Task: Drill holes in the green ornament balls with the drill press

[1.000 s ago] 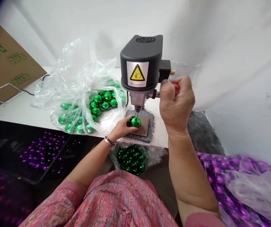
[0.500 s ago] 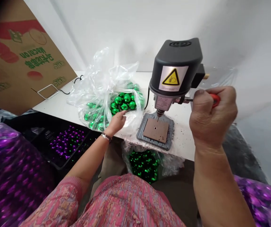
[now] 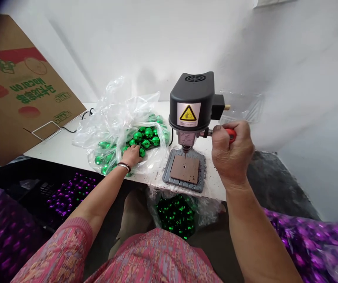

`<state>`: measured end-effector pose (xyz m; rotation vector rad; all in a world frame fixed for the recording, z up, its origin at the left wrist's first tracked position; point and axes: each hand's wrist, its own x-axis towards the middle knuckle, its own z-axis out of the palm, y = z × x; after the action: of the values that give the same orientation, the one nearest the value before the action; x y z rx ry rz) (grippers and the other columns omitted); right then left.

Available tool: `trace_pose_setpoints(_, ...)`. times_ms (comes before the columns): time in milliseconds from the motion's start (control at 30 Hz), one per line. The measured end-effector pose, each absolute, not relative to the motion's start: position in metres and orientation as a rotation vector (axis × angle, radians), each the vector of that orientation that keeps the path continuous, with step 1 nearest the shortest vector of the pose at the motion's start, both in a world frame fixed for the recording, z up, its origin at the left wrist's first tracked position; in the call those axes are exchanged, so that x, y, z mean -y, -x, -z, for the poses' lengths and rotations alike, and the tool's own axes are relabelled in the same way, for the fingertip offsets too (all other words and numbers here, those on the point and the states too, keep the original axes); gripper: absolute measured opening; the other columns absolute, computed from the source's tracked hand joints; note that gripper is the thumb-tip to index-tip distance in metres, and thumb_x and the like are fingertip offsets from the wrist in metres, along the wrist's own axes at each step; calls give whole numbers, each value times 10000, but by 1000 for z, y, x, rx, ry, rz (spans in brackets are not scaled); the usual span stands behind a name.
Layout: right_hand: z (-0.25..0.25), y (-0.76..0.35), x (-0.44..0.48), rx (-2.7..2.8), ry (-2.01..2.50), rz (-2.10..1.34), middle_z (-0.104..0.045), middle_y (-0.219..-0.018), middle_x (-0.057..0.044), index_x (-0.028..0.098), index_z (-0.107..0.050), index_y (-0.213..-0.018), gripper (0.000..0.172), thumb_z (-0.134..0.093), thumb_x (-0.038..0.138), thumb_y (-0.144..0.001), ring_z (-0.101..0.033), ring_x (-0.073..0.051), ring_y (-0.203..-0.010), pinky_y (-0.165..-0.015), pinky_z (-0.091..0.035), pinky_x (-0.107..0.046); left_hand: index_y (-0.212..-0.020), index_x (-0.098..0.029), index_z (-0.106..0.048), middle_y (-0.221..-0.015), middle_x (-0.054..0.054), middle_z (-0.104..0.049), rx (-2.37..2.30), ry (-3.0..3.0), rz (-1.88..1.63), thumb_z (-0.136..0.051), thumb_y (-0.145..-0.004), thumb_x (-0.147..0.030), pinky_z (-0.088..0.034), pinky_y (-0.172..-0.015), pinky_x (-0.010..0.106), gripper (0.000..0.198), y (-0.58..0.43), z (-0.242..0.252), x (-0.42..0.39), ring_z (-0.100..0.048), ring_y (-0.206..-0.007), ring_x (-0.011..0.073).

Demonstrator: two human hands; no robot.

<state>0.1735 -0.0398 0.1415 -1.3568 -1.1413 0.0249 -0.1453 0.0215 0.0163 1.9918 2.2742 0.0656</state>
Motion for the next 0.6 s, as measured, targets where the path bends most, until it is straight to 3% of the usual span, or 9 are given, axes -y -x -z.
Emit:
trace_pose_setpoints(100, -139, -174, 41, 1142, 1366, -48, -530, -659, -12, 208, -490, -721, 319, -486, 525, -680, -465, -125, -606, -611, -379, -307, -1358, -132, -536, -1248, 163, -642, -2055, -2051, -232, -697, -760, -197, -479, -986, 380, 623, 139, -25, -17, -617, -1155, 301)
trace_pose_setpoints(267, -141, -173, 41, 1165, 1311, -54, -487, -639, 18, 207, -476, -721, 272, -500, 478, -705, -416, -100, -594, -590, -354, -280, -1477, -174, -392, -966, 56, -686, -1294, -1534, -835, -686, -800, -424, -515, -767, 311, 779, 111, -35, 7, -665, -839, 189)
trace_pose_setpoints(433, -158, -174, 36, 1200, 1338, -108, -380, -608, 71, 196, -424, -711, 185, -542, 297, -812, -339, -62, -600, -615, -317, -238, -1275, -155, -577, -975, 56, -673, -920, -1143, -827, -776, -704, -398, -475, -639, 234, 652, 68, -22, 20, -649, -737, 124)
trace_pose_setpoints(600, -189, -177, 19, 1242, 1529, -181, -280, -600, 78, 186, -307, -628, 335, -477, 236, -913, -231, -42, -620, -665, -258, -231, -1371, -166, -511, -940, 37, -690, -1042, -1163, -797, -720, -782, -373, -482, -622, 225, 659, 37, -7, 15, -642, -709, 113)
